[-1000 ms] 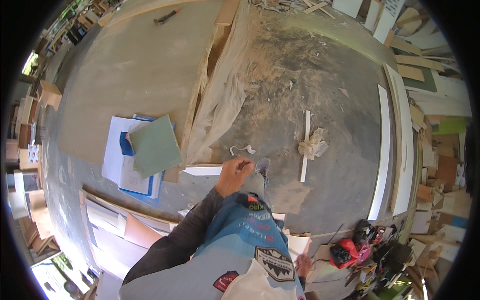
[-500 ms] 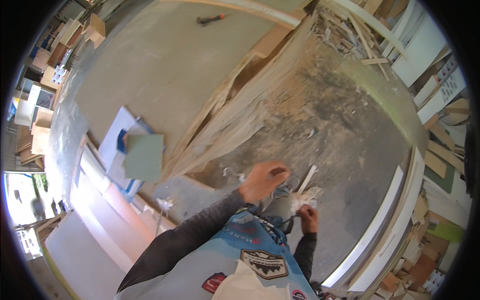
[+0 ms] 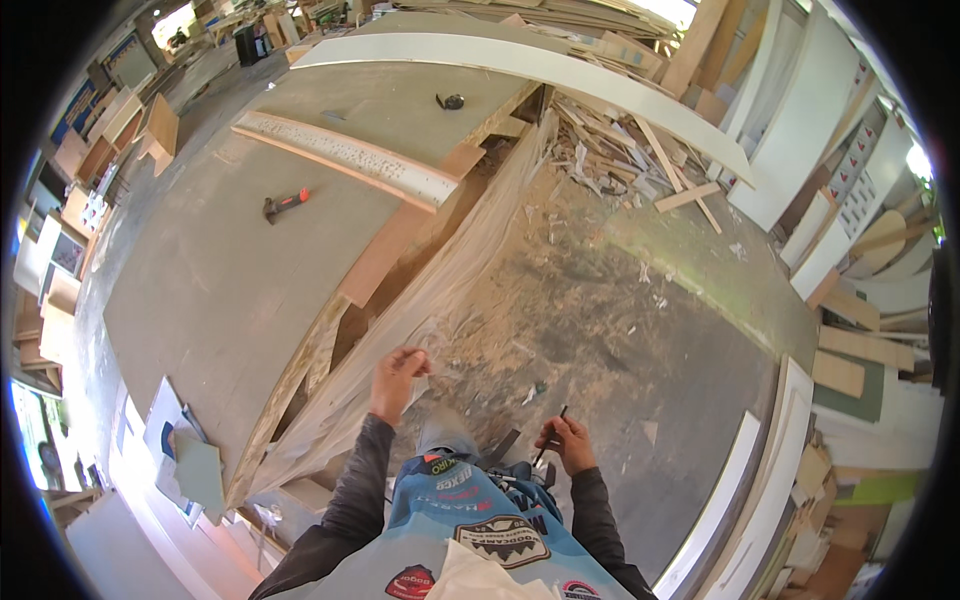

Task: The person measures a wooden board with a tape measure, marks it with a pencil, and hammers nails into a wooden support structure.

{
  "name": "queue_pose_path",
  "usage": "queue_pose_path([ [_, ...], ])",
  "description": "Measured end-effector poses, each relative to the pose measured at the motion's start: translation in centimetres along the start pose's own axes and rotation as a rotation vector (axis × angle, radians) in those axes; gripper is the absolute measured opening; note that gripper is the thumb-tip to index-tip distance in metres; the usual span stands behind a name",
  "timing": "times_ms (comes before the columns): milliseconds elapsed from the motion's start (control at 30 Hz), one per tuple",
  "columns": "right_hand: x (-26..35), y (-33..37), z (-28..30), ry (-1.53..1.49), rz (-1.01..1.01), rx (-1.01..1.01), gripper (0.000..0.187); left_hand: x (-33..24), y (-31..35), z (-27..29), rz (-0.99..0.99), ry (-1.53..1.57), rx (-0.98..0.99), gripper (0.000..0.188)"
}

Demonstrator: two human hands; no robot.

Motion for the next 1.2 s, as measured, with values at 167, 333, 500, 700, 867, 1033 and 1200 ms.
queue_pose_path([
  [167, 10.2, -9.3, 6.6, 0.176, 0.062, -0.127, 0.027, -3.0, -9.6, -0.3, -0.095, 0.061, -0.237, 0.023],
  [333, 14.4, -20.9, 8.7, 0.174, -0.006, -0.199, 0.023, -3.0, -21.5, -1.4, -0.114, 0.179, -0.392, 0.025],
  [500, 17.3, -28.1, 12.4, 0.106, -0.107, -0.433, 0.018, -4.7, -37.1, -5.8, -0.093, 0.138, -0.336, 0.023],
  [700, 24.4, -32.4, 18.5, 0.073, 0.048, -0.732, 0.019, -4.5, -56.0, -6.6, 0.036, -0.141, -0.455, 0.032],
  [867, 28.9, -34.4, 24.0, -0.006, 0.072, -0.942, 0.017, -4.2, -68.9, -7.6, 0.110, -0.610, -0.621, 0.074],
  [1033, 35.3, -38.9, 29.1, -0.039, 0.074, -1.039, 0.016, -2.7, -76.0, -8.7, 0.231, -1.096, -0.682, 0.087],
  [1200, 46.5, -49.0, 33.4, 0.086, 0.188, -0.961, 0.017, -0.1, -76.0, -5.3, 0.144, -1.164, -0.752, 0.063],
])
Point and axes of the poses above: each hand's wrist, its own y-axis away from the middle knuckle, its own z-axis out of the back of the hand, x = y × z, the point moved 9 cm from there along -y, towards the middle knuckle, and after that the axes turned 6 degrees about -z, right-handed, at the moved point
